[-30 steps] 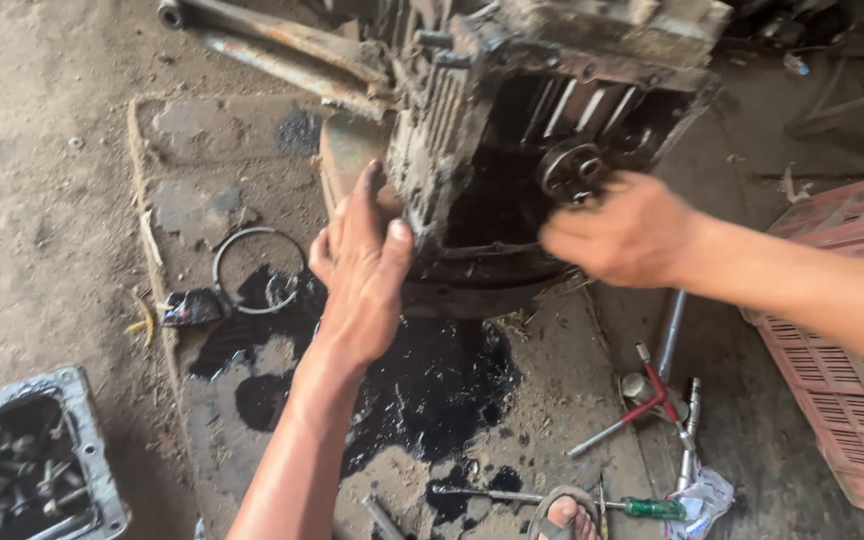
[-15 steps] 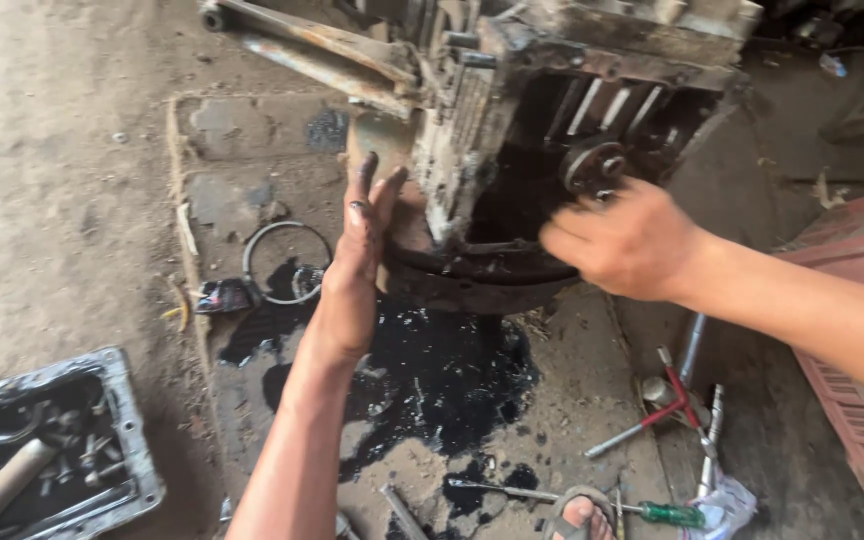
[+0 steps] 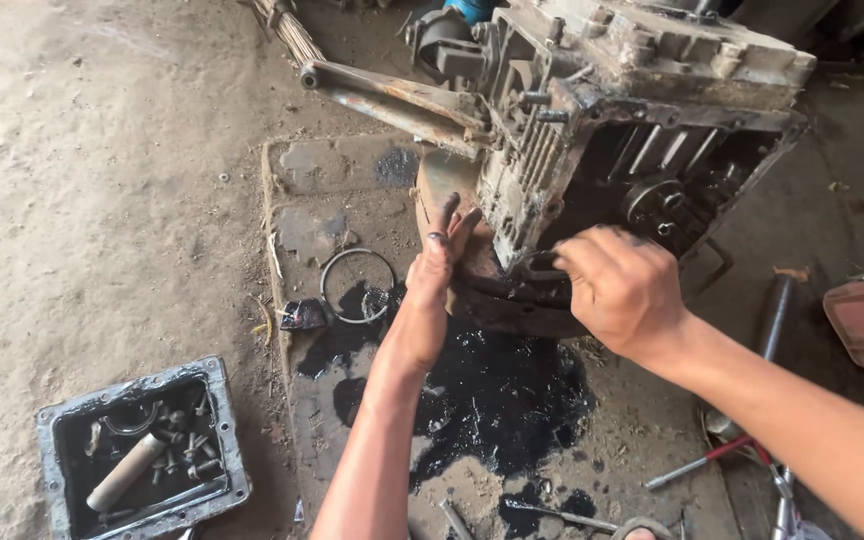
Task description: Dismantling and cleaning internal components of a small engine or transmission housing.
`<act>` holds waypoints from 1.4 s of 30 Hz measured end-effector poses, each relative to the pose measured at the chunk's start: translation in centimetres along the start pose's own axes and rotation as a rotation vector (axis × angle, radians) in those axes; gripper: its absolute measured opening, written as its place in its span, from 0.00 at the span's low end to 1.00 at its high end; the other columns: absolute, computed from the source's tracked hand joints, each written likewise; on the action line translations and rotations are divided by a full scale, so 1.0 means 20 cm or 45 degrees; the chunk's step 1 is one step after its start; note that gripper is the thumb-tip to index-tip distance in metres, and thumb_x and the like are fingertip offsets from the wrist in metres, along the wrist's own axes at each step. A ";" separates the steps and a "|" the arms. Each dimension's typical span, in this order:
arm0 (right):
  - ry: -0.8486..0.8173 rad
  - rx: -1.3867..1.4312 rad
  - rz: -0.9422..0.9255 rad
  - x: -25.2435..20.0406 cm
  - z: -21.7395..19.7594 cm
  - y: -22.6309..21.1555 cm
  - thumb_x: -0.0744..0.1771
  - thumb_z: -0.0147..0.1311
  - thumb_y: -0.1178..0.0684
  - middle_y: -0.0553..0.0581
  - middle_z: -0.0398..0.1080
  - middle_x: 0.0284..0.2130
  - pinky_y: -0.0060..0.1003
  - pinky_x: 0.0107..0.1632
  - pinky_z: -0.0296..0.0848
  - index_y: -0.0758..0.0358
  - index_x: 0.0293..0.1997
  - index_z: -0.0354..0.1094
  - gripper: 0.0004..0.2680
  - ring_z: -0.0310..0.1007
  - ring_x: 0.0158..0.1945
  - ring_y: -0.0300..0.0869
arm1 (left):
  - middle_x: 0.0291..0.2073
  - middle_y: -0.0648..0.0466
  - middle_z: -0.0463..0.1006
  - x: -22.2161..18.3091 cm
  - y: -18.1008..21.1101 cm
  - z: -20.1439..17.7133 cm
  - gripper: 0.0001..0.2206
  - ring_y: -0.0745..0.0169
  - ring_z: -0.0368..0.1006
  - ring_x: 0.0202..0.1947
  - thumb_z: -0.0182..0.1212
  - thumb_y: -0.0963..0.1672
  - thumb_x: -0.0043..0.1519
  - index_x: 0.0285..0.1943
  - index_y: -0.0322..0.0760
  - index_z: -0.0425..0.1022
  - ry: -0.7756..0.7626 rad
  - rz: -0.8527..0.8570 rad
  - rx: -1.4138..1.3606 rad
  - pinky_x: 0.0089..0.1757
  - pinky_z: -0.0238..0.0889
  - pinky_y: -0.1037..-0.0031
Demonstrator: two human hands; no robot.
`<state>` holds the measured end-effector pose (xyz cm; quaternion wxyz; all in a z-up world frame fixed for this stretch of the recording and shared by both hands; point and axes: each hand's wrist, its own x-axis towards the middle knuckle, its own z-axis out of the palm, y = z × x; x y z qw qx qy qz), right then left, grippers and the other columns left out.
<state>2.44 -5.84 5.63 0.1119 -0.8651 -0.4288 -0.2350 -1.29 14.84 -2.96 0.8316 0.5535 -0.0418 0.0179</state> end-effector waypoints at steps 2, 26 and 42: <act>-0.009 -0.009 0.005 -0.02 0.05 0.01 0.65 0.60 0.64 0.56 0.73 0.26 0.34 0.27 0.71 0.67 0.35 0.71 0.02 0.74 0.25 0.42 | 0.77 0.38 0.56 0.00 0.01 0.00 0.46 0.43 0.44 0.79 0.30 0.67 0.62 0.83 0.39 0.41 0.006 -0.031 0.008 0.70 0.36 0.55; -0.112 -0.104 -0.156 0.00 0.05 0.04 0.64 0.59 0.63 0.52 0.69 0.20 0.36 0.20 0.65 0.64 0.28 0.72 0.04 0.68 0.19 0.40 | 0.75 0.47 0.63 -0.02 -0.02 0.01 0.41 0.52 0.51 0.78 0.21 0.64 0.66 0.82 0.41 0.44 0.033 -0.014 0.421 0.69 0.21 0.52; -0.041 -0.093 -0.275 0.02 0.03 0.03 0.63 0.57 0.64 0.52 0.65 0.22 0.37 0.27 0.68 0.63 0.31 0.70 0.03 0.69 0.24 0.42 | 0.75 0.46 0.63 0.02 -0.02 0.01 0.41 0.52 0.52 0.77 0.22 0.65 0.66 0.82 0.42 0.47 0.042 0.006 0.454 0.70 0.23 0.53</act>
